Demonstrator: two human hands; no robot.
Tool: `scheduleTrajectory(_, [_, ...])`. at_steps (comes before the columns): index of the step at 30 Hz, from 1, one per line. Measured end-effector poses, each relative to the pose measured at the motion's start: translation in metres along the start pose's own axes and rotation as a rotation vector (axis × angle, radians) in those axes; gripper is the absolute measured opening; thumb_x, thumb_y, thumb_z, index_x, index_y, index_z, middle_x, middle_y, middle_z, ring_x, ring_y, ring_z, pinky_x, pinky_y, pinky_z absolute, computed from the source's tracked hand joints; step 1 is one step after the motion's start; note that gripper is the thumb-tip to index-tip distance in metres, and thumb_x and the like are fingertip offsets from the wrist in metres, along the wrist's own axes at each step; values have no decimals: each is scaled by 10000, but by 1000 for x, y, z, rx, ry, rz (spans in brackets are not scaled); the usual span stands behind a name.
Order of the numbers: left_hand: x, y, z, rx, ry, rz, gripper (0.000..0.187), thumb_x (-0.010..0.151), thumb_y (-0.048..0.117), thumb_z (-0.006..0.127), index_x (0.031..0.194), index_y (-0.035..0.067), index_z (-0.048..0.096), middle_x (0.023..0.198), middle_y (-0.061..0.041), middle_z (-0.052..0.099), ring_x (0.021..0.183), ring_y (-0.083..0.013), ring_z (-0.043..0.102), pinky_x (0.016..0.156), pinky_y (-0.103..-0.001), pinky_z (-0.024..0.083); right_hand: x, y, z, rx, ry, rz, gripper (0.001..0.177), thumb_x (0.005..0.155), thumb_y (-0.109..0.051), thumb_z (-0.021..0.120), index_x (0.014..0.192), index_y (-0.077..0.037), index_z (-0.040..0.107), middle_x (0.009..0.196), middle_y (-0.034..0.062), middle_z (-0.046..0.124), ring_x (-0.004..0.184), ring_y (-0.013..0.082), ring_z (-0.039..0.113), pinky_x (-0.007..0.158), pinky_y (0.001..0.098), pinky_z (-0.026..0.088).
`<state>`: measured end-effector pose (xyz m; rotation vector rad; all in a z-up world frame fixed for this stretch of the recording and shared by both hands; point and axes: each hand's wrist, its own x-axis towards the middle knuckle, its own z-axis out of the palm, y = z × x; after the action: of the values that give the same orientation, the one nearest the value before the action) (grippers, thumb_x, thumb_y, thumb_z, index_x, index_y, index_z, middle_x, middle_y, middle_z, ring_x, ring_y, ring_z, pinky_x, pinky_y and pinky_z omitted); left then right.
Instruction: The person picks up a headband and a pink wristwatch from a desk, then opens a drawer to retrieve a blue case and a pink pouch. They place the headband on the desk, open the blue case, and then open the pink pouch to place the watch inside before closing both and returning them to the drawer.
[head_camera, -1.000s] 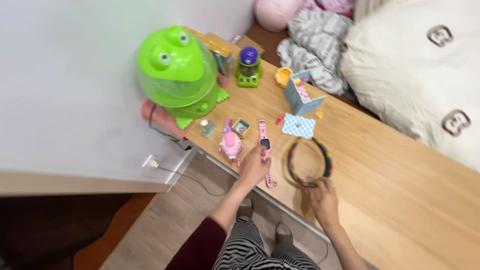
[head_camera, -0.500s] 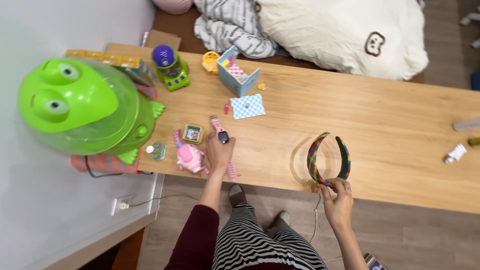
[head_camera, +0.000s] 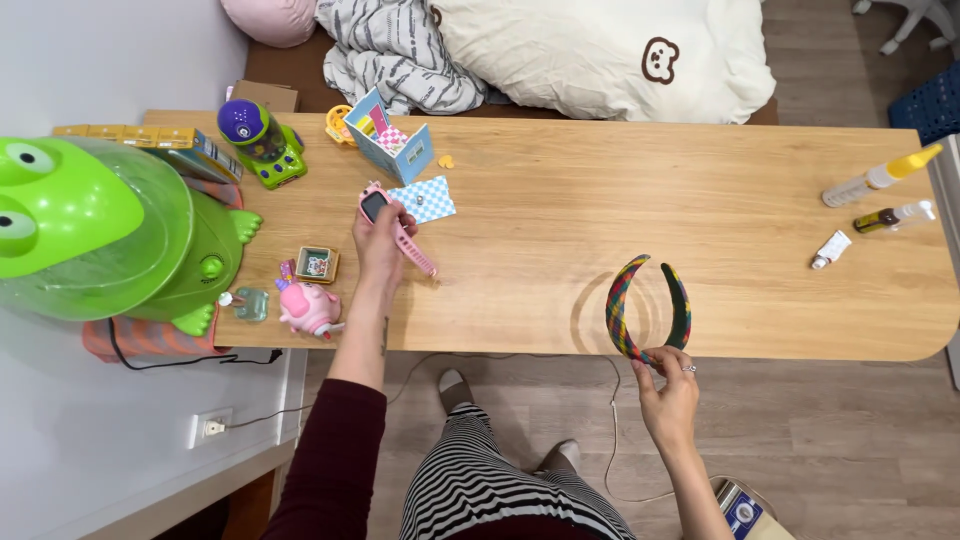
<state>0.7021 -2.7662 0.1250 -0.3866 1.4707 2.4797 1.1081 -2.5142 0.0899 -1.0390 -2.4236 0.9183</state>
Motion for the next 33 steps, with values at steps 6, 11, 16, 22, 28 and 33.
scheduleTrajectory(6, [-16,9,20,-160,-52,45,209,837,64,729,973,89,572,748,-65,668,589,-169,703,504,-271,611,35,22,20,-251,4,-57,217,891,-244,793,1075,-149,729,1199,73,649,1070,319,691,946,425,562])
scheduleTrajectory(11, [-34,19,38,-230,-85,28,195,852,48,710,979,79,565,754,-62,651,593,-153,678,510,-246,586,63,-34,52,-669,-122,19,492,838,-337,759,1316,-254,675,1467,40,534,1247,324,541,1005,481,452])
scheduleTrajectory(16, [-52,31,50,-281,-104,28,192,862,52,706,985,91,564,771,-58,639,598,-150,648,503,-240,544,59,-210,94,313,-393,21,949,788,-126,858,1580,-56,339,1488,282,461,932,389,681,798,454,574])
scheduleTrajectory(22, [-25,11,32,-246,-42,117,213,858,15,681,972,111,528,741,-42,592,550,-125,583,451,-229,456,71,-191,223,870,-546,295,227,909,-156,784,1044,14,716,763,135,724,595,166,698,566,260,579])
scheduleTrajectory(28, [-18,28,12,-12,-42,302,276,869,-56,661,990,121,487,691,-18,512,484,-97,491,406,-217,379,63,-244,151,555,-754,157,290,989,-238,672,841,-16,785,485,120,622,334,141,521,352,242,409])
scheduleTrajectory(33, [-15,38,-4,154,-52,404,269,845,-39,663,1026,96,517,724,-3,563,558,-31,508,440,-186,373,68,-254,137,511,-816,73,299,998,-190,611,823,-21,786,442,88,564,318,123,467,351,222,377])
